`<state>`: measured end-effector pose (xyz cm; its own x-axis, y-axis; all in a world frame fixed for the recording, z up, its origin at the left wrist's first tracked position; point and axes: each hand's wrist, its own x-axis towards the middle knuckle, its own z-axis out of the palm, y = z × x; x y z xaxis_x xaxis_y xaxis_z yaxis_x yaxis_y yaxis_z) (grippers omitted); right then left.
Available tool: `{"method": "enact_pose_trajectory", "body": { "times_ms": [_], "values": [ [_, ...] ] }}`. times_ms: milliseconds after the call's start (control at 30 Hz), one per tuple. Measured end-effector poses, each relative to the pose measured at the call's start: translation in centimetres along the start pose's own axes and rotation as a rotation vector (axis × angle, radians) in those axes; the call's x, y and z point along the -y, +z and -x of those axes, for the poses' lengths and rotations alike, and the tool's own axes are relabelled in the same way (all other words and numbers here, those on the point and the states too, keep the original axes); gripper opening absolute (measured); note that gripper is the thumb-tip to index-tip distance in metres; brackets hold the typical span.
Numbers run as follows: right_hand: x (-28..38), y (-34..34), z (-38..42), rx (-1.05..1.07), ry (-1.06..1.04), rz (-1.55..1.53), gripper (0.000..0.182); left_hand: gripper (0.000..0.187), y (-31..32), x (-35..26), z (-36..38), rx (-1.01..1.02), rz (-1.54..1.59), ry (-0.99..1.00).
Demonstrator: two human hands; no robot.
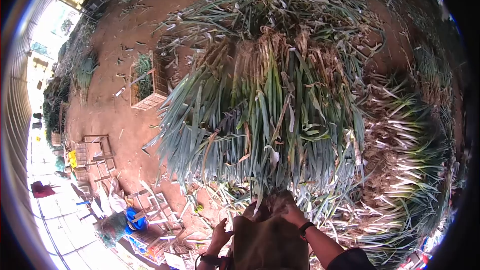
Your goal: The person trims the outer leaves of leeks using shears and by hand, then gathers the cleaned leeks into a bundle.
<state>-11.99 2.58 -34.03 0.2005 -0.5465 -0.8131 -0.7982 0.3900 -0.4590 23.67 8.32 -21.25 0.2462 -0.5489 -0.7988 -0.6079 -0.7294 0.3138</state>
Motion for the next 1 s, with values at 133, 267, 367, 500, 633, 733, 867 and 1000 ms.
{"method": "enact_pose_trajectory", "body": {
  "times_ms": [133, 267, 367, 500, 633, 733, 867, 1000],
  "values": [
    [-2.2, -0.2, -0.7, 0.174, 0.136, 0.0, 0.113, 0.071, 1.0, -2.2, -2.3, 0.108, -0.023, -0.184],
    [-4.5, -0.2, -2.6, 0.306, 0.182, -0.034, 0.132, 0.064, 1.3, -4.2, -3.4, 0.042, -0.036, -0.161],
    [-5.0, -0.4, -3.4, 0.379, 0.136, -0.002, 0.138, 0.077, 2.0, -4.0, -4.3, 0.021, -0.086, -0.056],
    [-6.1, 0.4, -4.1, 0.446, 0.062, 0.066, 0.146, 0.076, 2.8, -4.3, -6.3, 0.071, -0.122, -0.077],
    [-5.9, -0.8, -3.6, 0.508, 0.102, -0.026, 0.15, 0.059, 3.5, -4.7, -8.9, 0.079, -0.139, -0.09],
    [-7.2, 1.0, -3.7, 0.38, 0.095, 0.079, 0.147, 0.042, 3.1, -7.7, -12.6, 0.162, -0.285, -0.071],
    [-4.8, -0.5, -2.8, 0.349, 0.061, -0.013, 0.141, 0.059, 2.0, -11.7, -18.7, -0.061, -0.382, 0.219],
    [-3.9, 1.1, -2.2, 0.306, 0.175, 0.029, 0.141, 0.044, -0.7, -14.9, -28.2, -0.355, -0.408, 0.51]
  ]
}}
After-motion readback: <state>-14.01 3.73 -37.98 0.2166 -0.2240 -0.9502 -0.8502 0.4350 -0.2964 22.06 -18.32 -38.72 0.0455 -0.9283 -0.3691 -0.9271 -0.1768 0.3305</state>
